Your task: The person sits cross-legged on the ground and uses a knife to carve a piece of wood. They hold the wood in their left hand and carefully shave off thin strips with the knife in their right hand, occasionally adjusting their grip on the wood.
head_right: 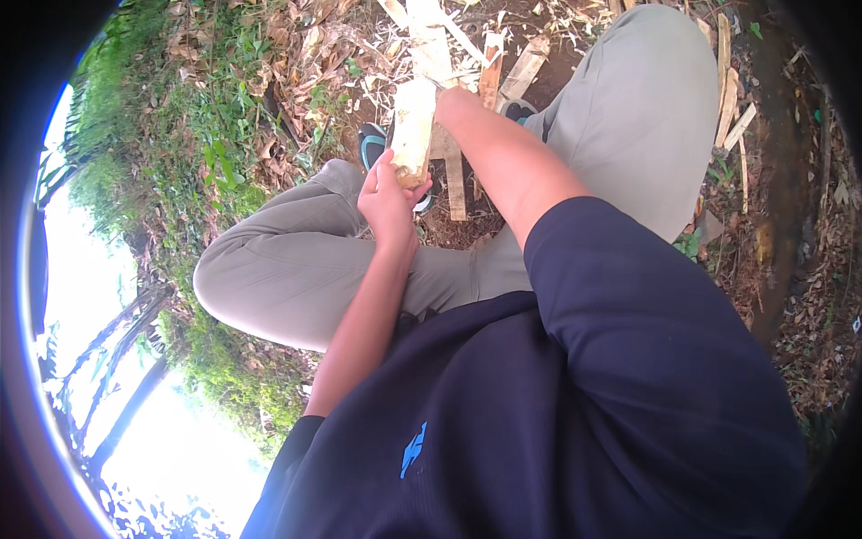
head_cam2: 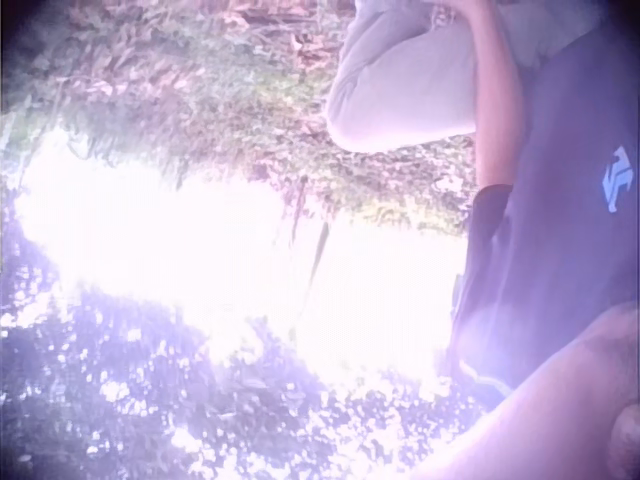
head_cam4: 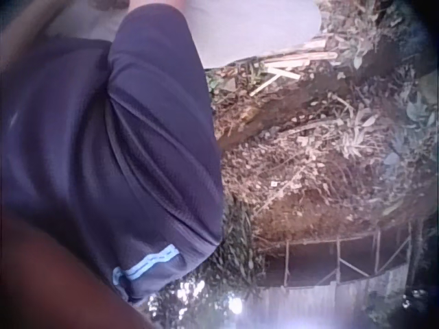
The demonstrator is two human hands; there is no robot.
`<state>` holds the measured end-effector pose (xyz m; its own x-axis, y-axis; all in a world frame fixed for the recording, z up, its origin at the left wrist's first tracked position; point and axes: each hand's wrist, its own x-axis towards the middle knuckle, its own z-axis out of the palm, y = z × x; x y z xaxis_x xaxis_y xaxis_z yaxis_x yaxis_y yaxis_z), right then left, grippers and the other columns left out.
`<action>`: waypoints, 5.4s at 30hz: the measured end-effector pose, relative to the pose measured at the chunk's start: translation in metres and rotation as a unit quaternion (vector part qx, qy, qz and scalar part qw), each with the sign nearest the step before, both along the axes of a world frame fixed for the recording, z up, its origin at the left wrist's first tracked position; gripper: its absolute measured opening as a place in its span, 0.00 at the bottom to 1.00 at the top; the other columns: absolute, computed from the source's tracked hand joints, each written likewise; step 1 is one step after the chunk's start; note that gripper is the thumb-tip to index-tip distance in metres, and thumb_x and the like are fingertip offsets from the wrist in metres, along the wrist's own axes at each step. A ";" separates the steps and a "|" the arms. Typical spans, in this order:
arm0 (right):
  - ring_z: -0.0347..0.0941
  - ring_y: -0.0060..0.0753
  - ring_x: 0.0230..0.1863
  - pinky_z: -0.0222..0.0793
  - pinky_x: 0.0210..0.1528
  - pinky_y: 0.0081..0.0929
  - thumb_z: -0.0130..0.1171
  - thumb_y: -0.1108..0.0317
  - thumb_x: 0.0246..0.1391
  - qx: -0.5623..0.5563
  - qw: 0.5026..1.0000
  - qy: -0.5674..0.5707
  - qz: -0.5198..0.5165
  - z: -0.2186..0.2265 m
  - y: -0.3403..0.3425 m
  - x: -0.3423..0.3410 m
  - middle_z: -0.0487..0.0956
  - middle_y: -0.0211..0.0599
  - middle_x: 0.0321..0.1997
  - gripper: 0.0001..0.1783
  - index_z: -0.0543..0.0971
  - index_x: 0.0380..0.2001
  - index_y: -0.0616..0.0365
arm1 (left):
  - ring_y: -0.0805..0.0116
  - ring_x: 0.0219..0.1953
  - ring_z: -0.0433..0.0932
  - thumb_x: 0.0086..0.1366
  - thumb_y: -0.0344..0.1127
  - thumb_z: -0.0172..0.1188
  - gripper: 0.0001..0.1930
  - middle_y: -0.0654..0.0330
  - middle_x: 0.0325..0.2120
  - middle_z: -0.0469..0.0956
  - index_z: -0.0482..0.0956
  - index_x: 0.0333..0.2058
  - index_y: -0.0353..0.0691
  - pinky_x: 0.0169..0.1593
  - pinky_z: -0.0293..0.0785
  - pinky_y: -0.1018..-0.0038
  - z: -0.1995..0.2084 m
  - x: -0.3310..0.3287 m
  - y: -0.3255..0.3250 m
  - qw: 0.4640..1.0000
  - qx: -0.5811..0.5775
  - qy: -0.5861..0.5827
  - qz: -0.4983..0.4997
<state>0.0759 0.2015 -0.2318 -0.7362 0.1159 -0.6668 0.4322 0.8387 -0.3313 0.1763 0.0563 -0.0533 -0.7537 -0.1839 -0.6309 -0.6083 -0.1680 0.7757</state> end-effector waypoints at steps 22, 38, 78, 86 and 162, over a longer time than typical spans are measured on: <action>0.82 0.54 0.42 0.78 0.42 0.41 0.52 0.71 0.53 0.011 0.980 -0.089 0.178 -0.028 0.054 -0.019 0.84 0.52 0.37 0.16 0.84 0.41 0.61 | 0.80 0.17 0.64 0.69 0.31 0.50 0.16 0.64 0.21 0.67 0.75 0.53 0.34 0.35 0.87 0.67 0.009 -0.009 -0.009 0.996 0.036 -0.014 0.081; 0.75 0.57 0.57 0.69 0.59 0.44 0.50 0.59 0.60 -0.002 0.995 0.072 -0.062 0.170 0.065 0.013 0.77 0.62 0.54 0.26 0.69 0.54 0.69 | 0.56 0.29 0.83 0.69 0.38 0.55 0.33 0.57 0.23 0.73 0.52 0.66 0.33 0.38 0.85 0.65 0.011 -0.006 -0.014 0.993 0.115 -0.034 -0.008; 0.79 0.30 0.36 0.82 0.40 0.25 0.63 0.71 0.58 -0.439 0.797 -0.127 -0.395 0.125 0.006 0.058 0.79 0.39 0.38 0.09 0.78 0.41 0.63 | 0.66 0.18 0.78 0.63 0.35 0.54 0.21 0.52 0.26 0.78 0.70 0.51 0.27 0.22 0.81 0.73 0.015 -0.009 -0.018 0.998 0.053 0.038 0.005; 0.82 0.38 0.29 0.81 0.28 0.32 0.53 0.58 0.65 -0.218 0.963 -0.049 -0.152 0.183 0.013 0.070 0.82 0.47 0.34 0.23 0.75 0.45 0.74 | 0.68 0.20 0.79 0.64 0.37 0.53 0.13 0.54 0.25 0.79 0.75 0.39 0.31 0.26 0.82 0.72 0.012 -0.010 -0.024 0.997 0.079 0.003 0.012; 0.81 0.60 0.38 0.75 0.41 0.53 0.40 0.63 0.70 -0.014 0.996 0.087 0.022 0.225 -0.027 0.155 0.82 0.61 0.32 0.17 0.72 0.38 0.67 | 0.54 0.38 0.86 0.66 0.32 0.59 0.25 0.43 0.44 0.79 0.66 0.56 0.23 0.39 0.86 0.72 0.031 0.004 -0.026 0.983 0.090 -0.064 -0.145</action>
